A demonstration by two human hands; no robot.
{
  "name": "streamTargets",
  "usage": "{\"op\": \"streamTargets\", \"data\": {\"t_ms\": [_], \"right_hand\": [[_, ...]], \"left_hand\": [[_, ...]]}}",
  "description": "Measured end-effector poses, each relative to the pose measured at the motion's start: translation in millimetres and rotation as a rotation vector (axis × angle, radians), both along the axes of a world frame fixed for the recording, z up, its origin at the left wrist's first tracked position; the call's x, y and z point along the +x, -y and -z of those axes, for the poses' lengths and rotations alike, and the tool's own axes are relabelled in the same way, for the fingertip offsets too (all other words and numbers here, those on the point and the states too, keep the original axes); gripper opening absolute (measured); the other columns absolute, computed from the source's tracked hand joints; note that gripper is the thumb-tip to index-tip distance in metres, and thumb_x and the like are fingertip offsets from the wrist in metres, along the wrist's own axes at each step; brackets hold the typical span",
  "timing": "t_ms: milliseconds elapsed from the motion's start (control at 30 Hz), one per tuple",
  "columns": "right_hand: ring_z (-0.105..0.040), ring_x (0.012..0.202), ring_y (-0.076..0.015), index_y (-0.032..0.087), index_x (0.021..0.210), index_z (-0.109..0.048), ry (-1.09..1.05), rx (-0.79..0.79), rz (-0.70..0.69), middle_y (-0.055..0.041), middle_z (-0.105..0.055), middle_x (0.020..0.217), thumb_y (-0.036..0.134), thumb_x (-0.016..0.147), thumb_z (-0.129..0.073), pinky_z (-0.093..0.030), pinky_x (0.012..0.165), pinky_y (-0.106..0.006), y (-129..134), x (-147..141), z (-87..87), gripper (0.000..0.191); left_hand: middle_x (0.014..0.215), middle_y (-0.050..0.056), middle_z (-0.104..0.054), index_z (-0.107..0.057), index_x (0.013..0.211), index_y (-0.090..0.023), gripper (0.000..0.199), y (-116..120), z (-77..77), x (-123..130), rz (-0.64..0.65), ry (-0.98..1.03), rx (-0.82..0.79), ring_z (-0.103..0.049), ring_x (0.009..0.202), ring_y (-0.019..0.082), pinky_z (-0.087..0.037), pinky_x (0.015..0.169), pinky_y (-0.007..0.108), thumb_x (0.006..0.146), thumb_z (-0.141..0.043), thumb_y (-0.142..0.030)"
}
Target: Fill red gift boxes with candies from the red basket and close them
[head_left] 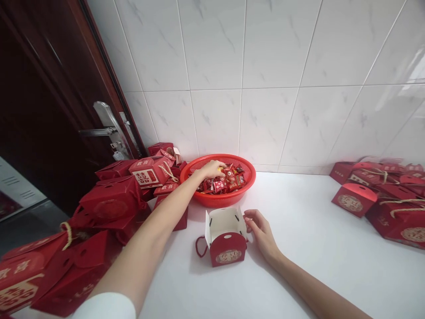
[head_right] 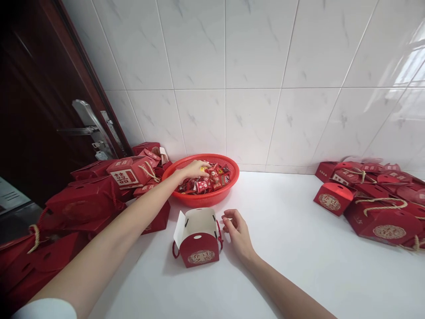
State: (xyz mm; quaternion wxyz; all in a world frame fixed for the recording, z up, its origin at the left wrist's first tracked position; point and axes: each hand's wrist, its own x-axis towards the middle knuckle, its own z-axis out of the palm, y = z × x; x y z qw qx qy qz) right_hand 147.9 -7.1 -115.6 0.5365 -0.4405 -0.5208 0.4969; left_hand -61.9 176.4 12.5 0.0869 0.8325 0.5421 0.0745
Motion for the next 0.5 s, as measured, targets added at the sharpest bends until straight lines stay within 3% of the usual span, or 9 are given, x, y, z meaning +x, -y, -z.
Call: {"op": "streamTargets", "data": {"t_ms": [167,267,333,400,500], "right_hand": [[-0.058,0.077,-0.0193,0.021,0.092,-0.062,0.013,0.000,-0.021,-0.0060,-0.065,0.092,0.047,0.078,-0.063,-0.049,0.066,-0.031,-1,0,-1.0,0.030],[-0.058,0.076,-0.0187,0.021,0.092,-0.062,0.020,0.002,-0.026,-0.0054,-0.065,0.091,0.046,0.079,-0.063,-0.049,0.066,-0.031,0,-1,-1.9,0.028],[-0.059,0.074,-0.0184,0.021,0.092,-0.062,0.020,0.000,-0.030,-0.0045,-0.066,0.089,0.045,0.079,-0.062,-0.049,0.066,-0.031,1,-1,-2.4,0.027],[-0.059,0.073,-0.0183,0.021,0.092,-0.062,0.020,-0.004,-0.032,-0.0042,-0.066,0.089,0.045,0.080,-0.062,-0.049,0.067,-0.031,2,-1,-2.8,0.026],[-0.059,0.072,-0.0186,0.022,0.092,-0.062,0.028,-0.011,-0.037,-0.0045,-0.067,0.092,0.044,0.080,-0.062,-0.049,0.068,-0.032,3,-1,-3.4,0.026]], "left_hand": [[0.131,0.005,-0.069,-0.067,0.128,-0.022,0.051,-8,-11.2,-16,-0.016,0.048,-0.004,-0.064,0.116,0.024,-0.047,0.098,0.027,0.077,-0.065,-0.028],[0.137,0.009,-0.064,-0.063,0.133,-0.018,0.056,-3,-22.6,-22,0.007,0.057,-0.016,-0.061,0.120,0.025,-0.047,0.099,0.028,0.078,-0.065,-0.032],[0.128,0.009,-0.070,-0.066,0.130,-0.018,0.056,6,-28.9,-23,0.045,0.048,-0.074,-0.066,0.112,0.025,-0.049,0.093,0.027,0.078,-0.067,-0.039],[0.119,0.007,-0.074,-0.069,0.126,-0.022,0.062,18,-31.2,-21,0.101,-0.036,-0.181,-0.068,0.107,0.026,-0.051,0.089,0.027,0.069,-0.075,-0.044],[0.135,0.010,-0.066,-0.066,0.131,-0.028,0.080,37,-24.3,-11,0.124,-0.283,-0.286,-0.061,0.121,0.034,-0.048,0.099,0.035,0.053,-0.084,-0.038]]}}
